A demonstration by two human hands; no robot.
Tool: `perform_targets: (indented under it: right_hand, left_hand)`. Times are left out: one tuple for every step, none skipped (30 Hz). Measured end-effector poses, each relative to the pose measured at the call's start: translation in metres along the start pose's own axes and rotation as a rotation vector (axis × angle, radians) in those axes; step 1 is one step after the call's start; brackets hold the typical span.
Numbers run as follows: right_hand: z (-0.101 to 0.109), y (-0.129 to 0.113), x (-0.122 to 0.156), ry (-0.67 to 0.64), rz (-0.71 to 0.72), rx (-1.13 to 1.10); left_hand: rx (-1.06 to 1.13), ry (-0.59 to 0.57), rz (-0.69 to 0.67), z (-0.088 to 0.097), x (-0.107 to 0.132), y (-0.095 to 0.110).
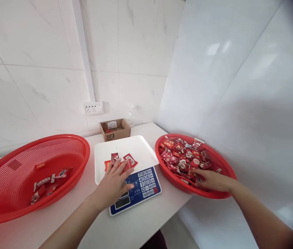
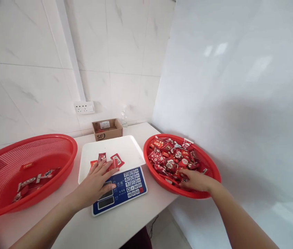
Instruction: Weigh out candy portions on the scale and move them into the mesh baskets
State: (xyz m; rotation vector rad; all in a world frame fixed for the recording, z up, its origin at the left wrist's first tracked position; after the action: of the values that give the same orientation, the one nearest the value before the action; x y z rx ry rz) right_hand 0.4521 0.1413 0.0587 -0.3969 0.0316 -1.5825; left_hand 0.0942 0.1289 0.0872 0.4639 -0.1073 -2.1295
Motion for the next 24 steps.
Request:
perform_targets:
  right_hand:
    - [-0.004, 0.003, -0.002, 0.011, -0.004, 0.002]
    - [-0.006, 0.007, -0.006, 0.031, -0.006, 0.002]
    - [-0.006, 0.01, -0.01, 0.059, -0.007, 0.003]
    - [-0.004, 0.013, -0.014, 0.094, -0.011, 0.007]
    - [-0.001, 0.017, -0.018, 0.133, -0.018, 0.014]
    - [0.003, 0.021, -0.021, 0.169, -0.03, 0.022]
    - [0.008, 0.026, -0.024, 0.2, -0.044, 0.026]
    - [0.012, 0.03, -0.026, 0.227, -0.053, 0.025]
    - [0.017, 0.033, -0.027, 0.249, -0.061, 0.019]
    - [0.022, 0.036, -0.028, 0.267, -0.065, 0.009]
    - [0.026, 0.038, -0.028, 0.282, -0.066, -0.001]
    - [0.03, 0.041, -0.028, 0.294, -0.066, -0.011]
    - [0.033, 0.043, -0.027, 0.3, -0.065, -0.02]
    - [0.035, 0.044, -0.025, 0.3, -0.065, -0.028]
    - [0.034, 0.046, -0.024, 0.288, -0.065, -0.033]
    - [0.031, 0.046, -0.023, 0.256, -0.062, -0.032]
    - [0.024, 0.046, -0.022, 0.207, -0.063, -0.025]
    - [0.016, 0.046, -0.02, 0.151, -0.069, -0.014]
    - [0.007, 0.045, -0.019, 0.098, -0.08, 0.0]
    - [0.0, 0.044, -0.018, 0.059, -0.094, 0.013]
    - [-0.006, 0.043, -0.018, 0.042, -0.111, 0.023]
    - [-0.009, 0.041, -0.018, 0.05, -0.126, 0.028]
    - [-0.009, 0.039, -0.019, 0.072, -0.134, 0.026]
    - [-0.009, 0.037, -0.019, 0.096, -0.133, 0.021]
  left_hand:
    - [-0.011, -0.014, 0.01, -0.002, -0.001, -0.001]
    - [-0.019, -0.025, 0.021, -0.003, -0.001, -0.002]
    - [-0.025, -0.03, 0.032, -0.003, -0.001, -0.004]
    - [-0.03, -0.032, 0.041, -0.003, 0.001, -0.005]
    - [-0.036, -0.029, 0.051, -0.001, 0.003, -0.007]
    - [-0.044, -0.027, 0.063, 0.001, 0.006, -0.009]
    - [-0.054, -0.027, 0.076, 0.003, 0.009, -0.011]
    - [-0.064, -0.032, 0.089, 0.005, 0.012, -0.013]
    - [-0.073, -0.039, 0.101, 0.005, 0.015, -0.016]
    - [-0.081, -0.048, 0.11, 0.006, 0.018, -0.018]
    - [-0.088, -0.053, 0.115, 0.006, 0.02, -0.019]
    - [-0.093, -0.054, 0.117, 0.006, 0.022, -0.021]
    - [-0.097, -0.048, 0.116, 0.006, 0.024, -0.022]
    - [-0.101, -0.036, 0.112, 0.006, 0.026, -0.023]
    - [-0.105, -0.017, 0.105, 0.007, 0.028, -0.024]
    - [-0.109, 0.008, 0.098, 0.008, 0.029, -0.024]
    - [-0.111, 0.033, 0.09, 0.009, 0.031, -0.025]
    - [-0.111, 0.054, 0.083, 0.01, 0.033, -0.025]
    - [-0.11, 0.069, 0.076, 0.011, 0.035, -0.025]
    - [-0.106, 0.079, 0.069, 0.012, 0.036, -0.025]
    - [-0.102, 0.086, 0.061, 0.012, 0.038, -0.024]
    - [-0.097, 0.092, 0.052, 0.013, 0.039, -0.023]
    - [-0.091, 0.1, 0.043, 0.014, 0.04, -0.021]
    - [-0.085, 0.11, 0.036, 0.015, 0.041, -0.019]
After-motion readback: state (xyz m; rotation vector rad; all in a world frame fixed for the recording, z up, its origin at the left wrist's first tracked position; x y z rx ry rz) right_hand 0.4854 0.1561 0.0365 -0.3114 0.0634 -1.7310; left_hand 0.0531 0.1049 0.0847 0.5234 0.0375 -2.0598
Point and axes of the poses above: each hand's wrist, its own x-axis away from the middle knuckle, its own z-axis out of the back of the hand, y = z × x, the point moved 10 cm from there along -x, towards the middle knuckle, and after that the axes turned 6 degrees about y, right-handed, at the moved point
